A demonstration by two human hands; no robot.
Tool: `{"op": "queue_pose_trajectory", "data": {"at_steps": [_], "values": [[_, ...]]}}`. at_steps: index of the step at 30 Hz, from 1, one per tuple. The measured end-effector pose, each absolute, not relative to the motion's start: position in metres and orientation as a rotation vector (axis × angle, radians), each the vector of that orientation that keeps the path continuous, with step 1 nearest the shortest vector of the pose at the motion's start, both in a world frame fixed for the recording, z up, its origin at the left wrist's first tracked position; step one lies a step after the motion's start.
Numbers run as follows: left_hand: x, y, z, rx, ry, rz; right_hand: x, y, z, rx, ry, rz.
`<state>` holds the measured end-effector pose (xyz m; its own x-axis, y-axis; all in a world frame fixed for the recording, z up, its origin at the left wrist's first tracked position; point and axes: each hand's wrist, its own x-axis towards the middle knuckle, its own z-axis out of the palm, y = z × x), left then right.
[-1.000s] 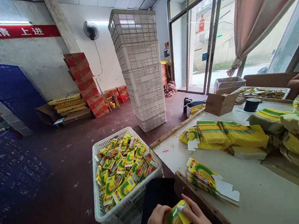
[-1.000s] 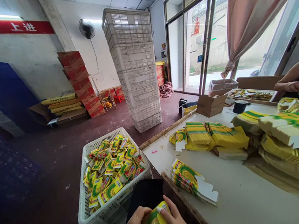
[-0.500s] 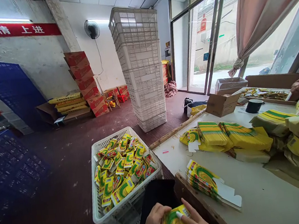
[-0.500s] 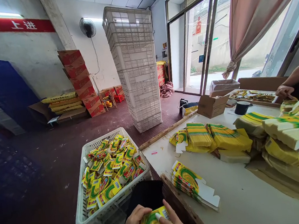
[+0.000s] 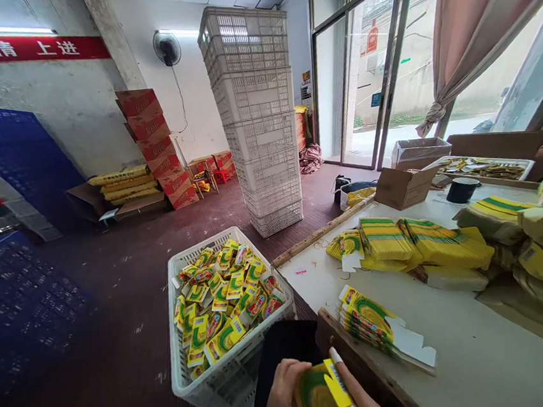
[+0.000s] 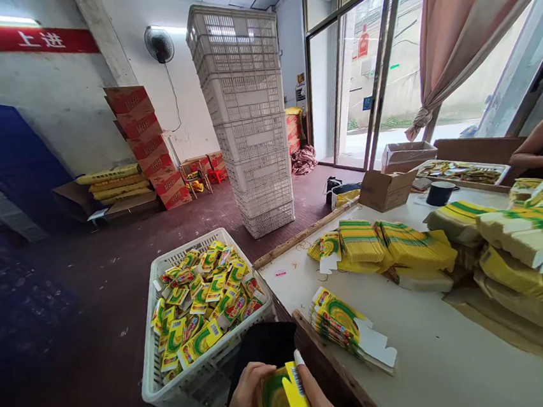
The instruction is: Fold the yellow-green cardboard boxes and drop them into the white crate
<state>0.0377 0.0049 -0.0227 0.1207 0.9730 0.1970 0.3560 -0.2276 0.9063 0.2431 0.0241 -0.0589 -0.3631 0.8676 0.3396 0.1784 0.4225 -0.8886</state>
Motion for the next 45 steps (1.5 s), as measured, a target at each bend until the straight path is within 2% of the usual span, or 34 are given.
{"op": "queue_pose_trajectory", "data": {"at_steps": [7, 15, 21, 32, 40, 45], "values": [[0.045, 0.003, -0.011, 1.706, 1.350, 1.122, 0.239, 0.026, -0.051, -0.810, -2.069, 0.521], [0.047, 0.003, 0.006, 1.559, 1.342, 1.059, 0.236, 0.030, -0.029, -0.774, -2.044, 0.448], [0.044, 0.003, 0.003, 1.547, 1.350, 0.982, 0.242, 0.028, -0.029, -0.807, -2.137, 0.526], [0.038, 0.003, -0.004, 1.602, 1.340, 0.831, 0.253, 0.026, -0.027, -0.888, -2.160, 1.055], [0.046, 0.004, 0.000, 1.619, 1.335, 0.863, 0.247, 0.024, -0.013, -0.908, -1.917, 1.071], [0.049, 0.006, 0.005, 1.703, 1.367, 0.903, 0.234, 0.023, -0.023, -0.957, -1.800, 0.999]]}}
